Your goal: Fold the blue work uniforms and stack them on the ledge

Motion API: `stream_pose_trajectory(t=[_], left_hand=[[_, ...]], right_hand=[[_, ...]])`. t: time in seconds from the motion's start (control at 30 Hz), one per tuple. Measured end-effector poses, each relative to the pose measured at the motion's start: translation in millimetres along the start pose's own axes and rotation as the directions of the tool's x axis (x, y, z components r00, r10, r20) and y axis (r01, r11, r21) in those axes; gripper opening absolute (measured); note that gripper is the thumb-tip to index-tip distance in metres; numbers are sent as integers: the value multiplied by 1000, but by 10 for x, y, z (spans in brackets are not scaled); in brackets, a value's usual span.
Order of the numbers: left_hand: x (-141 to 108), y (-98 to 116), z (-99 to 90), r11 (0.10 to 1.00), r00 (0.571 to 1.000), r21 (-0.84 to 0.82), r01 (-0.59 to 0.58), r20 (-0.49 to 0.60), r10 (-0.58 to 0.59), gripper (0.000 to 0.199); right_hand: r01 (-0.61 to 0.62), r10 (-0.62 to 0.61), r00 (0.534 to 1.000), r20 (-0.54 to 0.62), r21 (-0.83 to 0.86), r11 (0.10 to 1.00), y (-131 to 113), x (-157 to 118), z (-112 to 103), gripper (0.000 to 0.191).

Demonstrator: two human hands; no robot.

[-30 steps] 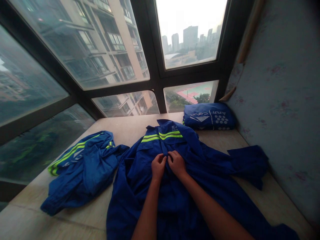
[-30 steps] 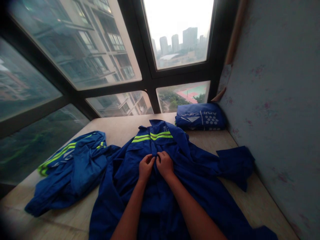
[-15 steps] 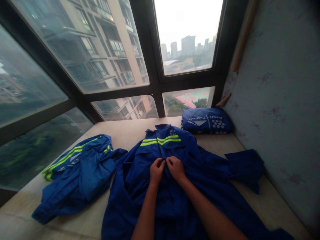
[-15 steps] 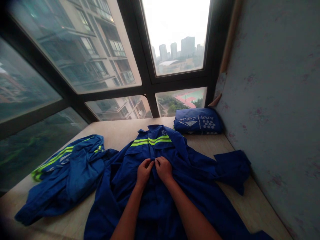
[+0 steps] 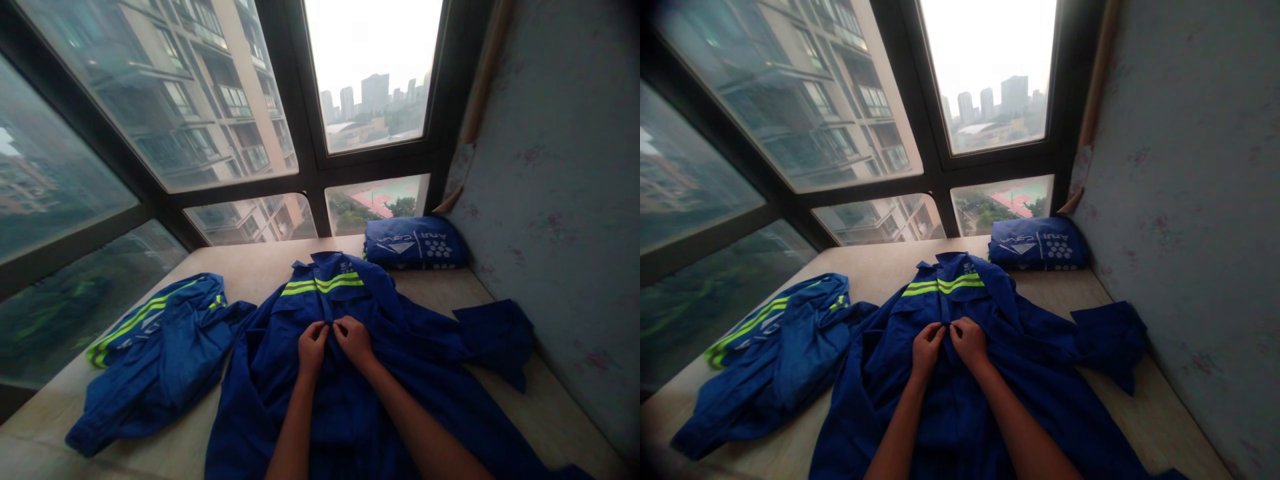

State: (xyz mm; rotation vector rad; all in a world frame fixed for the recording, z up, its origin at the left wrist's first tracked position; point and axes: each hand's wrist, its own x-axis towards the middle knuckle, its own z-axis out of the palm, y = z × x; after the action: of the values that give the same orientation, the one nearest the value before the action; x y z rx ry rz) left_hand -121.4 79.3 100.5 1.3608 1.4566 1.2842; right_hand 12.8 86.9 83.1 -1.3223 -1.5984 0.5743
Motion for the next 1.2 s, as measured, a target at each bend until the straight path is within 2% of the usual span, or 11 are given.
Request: stream_pose_trajectory(t=[0.3, 0.57, 0.73, 1.2], left_hand=[[-12, -54, 0, 1000, 1000, -6, 15, -8, -15, 28], [-37, 46, -13, 999, 1000, 34, -17, 20, 16, 25], [-44, 74, -2, 998, 1000, 55, -29, 0, 29, 28], [-29, 79, 11, 999, 1000, 52, 2, -28, 0, 30]], right_hand=[[-2, 2, 1000, 1, 8, 1000, -26, 3, -30, 24], [-13, 13, 1000, 5, -29, 999, -11, -4, 1, 20], [-5, 5, 1000, 6, -35, 999, -16, -16, 6, 19], [0, 0, 999, -37, 0, 1000, -33, -21, -33, 18]])
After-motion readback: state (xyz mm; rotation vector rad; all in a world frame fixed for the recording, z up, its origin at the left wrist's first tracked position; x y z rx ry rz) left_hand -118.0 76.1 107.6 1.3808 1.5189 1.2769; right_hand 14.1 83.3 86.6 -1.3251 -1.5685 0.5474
